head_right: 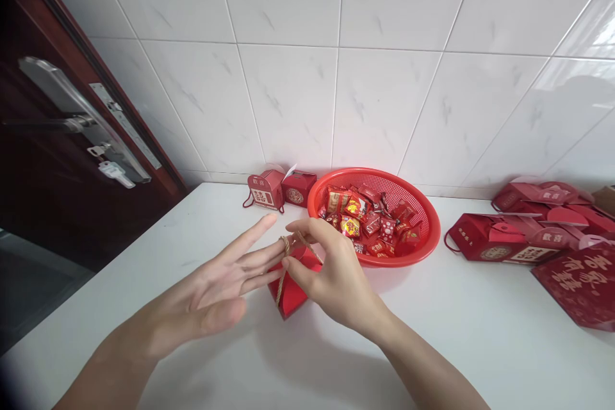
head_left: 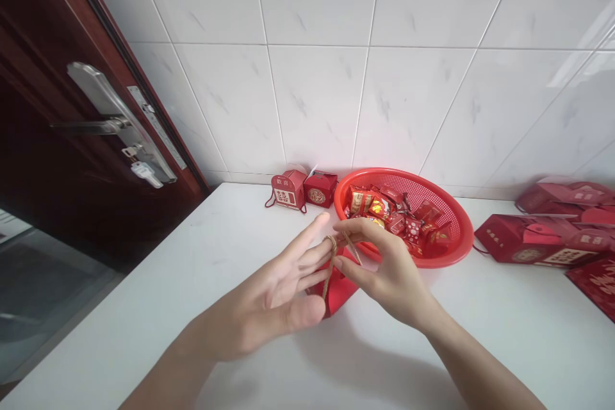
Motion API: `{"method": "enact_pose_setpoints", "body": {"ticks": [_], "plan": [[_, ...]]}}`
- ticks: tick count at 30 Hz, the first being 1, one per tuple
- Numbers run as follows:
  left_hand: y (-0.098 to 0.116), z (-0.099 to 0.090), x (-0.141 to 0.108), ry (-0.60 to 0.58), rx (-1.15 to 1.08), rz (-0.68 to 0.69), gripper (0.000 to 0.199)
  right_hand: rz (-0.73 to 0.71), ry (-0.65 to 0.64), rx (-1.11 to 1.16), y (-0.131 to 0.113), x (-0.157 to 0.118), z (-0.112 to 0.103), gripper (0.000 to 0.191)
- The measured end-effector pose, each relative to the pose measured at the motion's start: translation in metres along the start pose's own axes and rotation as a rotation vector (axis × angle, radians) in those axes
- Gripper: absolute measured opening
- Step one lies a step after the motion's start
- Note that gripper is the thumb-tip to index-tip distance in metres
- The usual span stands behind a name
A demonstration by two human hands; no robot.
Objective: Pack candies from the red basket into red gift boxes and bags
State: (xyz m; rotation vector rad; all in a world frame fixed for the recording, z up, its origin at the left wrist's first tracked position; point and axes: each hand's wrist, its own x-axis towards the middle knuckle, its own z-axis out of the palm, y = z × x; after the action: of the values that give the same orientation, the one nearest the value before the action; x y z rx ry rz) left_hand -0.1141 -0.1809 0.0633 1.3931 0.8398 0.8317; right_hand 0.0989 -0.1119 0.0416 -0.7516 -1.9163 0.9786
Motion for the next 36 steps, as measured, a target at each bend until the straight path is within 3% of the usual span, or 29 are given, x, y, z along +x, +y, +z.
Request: {"method": "enact_pose_setpoints", "body": {"ticks": [6,13,16,19,21,24,29,33,36], "plan": [[-0.002,0.011,0.001,-0.061,0.006,0.038,0.110,-0.020,0.069,-0.157,-0.005,-0.005,0.008,0.027],[-0.006,0.015,0.001,-0.098,0.031,0.088,0.115,0.034,0.140,-0.022,-0.003,-0.003,0.010,0.024],[-0.005,0.013,0.002,0.006,0.095,0.055,0.106,0.063,0.161,0.031,-0.002,-0.001,0.006,0.018],[-0.005,0.009,0.007,0.174,0.256,0.022,0.072,0.059,0.186,0.068,-0.006,0.001,0.000,0.015],[-0.006,0.006,0.012,0.284,0.357,0.068,0.053,0.049,0.193,0.058,-0.009,0.002,-0.003,0.015],[-0.011,0.003,0.020,0.359,0.481,0.172,0.056,0.040,0.170,0.028,-0.013,0.001,-0.009,0.015],[-0.020,0.009,0.029,0.218,0.605,0.133,0.098,0.050,0.189,0.015,-0.018,-0.003,-0.015,0.014],[-0.027,0.024,0.036,0.149,0.519,0.086,0.091,0.080,0.239,0.120,-0.022,-0.004,-0.017,0.014],[-0.031,0.034,0.041,0.174,0.486,0.086,0.082,0.096,0.226,0.225,-0.024,-0.004,-0.016,0.015]]}}
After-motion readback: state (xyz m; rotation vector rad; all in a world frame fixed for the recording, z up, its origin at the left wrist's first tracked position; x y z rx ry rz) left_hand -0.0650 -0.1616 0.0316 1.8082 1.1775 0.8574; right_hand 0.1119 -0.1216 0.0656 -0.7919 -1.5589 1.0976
